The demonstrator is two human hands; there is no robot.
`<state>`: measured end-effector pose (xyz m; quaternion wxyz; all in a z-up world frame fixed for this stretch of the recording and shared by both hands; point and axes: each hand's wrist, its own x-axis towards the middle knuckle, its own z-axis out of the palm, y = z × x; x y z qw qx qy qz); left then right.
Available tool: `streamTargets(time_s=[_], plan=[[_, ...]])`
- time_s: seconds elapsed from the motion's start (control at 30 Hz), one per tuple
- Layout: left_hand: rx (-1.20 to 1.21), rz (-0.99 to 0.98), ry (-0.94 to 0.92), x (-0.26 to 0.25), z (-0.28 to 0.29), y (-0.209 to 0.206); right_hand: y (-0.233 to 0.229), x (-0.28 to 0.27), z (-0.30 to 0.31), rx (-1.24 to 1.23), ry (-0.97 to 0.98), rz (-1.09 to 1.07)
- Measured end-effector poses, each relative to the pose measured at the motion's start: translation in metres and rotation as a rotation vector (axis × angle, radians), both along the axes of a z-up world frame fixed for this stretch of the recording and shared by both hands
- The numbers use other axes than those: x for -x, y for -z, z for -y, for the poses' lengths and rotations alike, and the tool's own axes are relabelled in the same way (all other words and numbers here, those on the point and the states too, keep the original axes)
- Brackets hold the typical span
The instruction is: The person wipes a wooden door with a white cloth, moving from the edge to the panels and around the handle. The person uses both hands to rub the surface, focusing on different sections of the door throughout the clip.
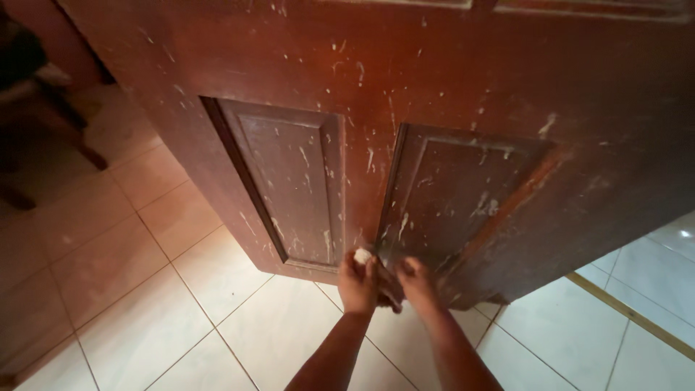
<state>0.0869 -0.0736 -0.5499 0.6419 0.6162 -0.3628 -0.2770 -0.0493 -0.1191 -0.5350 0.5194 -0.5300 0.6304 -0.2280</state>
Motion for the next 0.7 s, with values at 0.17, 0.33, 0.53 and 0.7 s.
streamTargets(time_s=[0.17,0.33,0.53,0.7], plan=[[0.072,-0.163,0.129,0.009,0.0,-0.062,-0.057,-0.021,-0.026,0.485,-0.034,0.285],[0.293,-0.209,0.403,0.008,-0.015,-0.15,-0.147,-0.021,-0.041,0.32,0.177,0.167],[0.652,0.695,0.071,-0.002,-0.019,-0.252,-0.254,0.019,-0.047,1.358,0.284,0.156],[0.572,1.076,-0.058,-0.017,-0.004,-0.32,-0.348,0.071,-0.018,1.897,0.323,-0.071]])
